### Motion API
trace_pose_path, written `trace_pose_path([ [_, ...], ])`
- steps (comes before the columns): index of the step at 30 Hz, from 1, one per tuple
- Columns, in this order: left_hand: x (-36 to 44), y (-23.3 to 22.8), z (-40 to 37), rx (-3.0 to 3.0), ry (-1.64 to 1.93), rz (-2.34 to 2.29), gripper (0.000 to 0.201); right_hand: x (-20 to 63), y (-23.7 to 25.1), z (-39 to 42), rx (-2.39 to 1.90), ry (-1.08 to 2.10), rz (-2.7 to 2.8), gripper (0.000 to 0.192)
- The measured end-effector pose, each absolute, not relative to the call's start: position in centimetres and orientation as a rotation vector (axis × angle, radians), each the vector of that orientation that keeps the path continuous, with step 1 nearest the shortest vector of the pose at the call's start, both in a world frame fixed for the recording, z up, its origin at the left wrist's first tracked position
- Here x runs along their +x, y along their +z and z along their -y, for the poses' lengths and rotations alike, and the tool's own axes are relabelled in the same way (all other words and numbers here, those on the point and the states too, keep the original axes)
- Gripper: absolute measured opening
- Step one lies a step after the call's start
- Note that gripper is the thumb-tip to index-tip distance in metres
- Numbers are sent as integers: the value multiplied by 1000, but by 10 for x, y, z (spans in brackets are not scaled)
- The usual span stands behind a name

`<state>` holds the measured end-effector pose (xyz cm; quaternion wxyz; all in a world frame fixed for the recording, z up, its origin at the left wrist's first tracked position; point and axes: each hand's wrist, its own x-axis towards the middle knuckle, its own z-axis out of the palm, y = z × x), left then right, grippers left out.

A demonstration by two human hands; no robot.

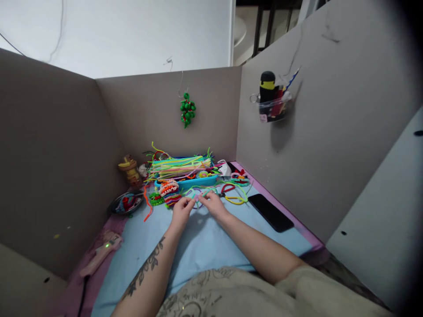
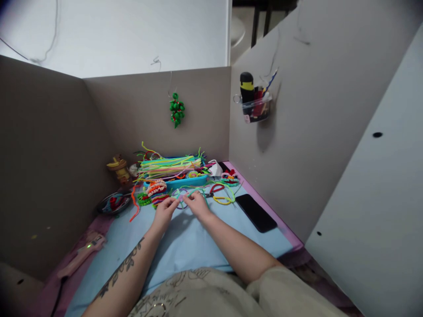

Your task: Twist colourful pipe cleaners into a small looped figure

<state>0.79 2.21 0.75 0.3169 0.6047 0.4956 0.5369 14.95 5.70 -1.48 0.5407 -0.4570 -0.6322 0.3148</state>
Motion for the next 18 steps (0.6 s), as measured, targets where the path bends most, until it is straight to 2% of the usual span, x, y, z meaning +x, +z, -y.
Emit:
trace_pose_path([
  [7,11,3,-22,1674,1323,-1350,28,150,-19,-60,-1084,782,1416,33],
  [18,9,7,-19,1800,1362,-1335,27,147,-12,-51,-982,780,1463,23],
])
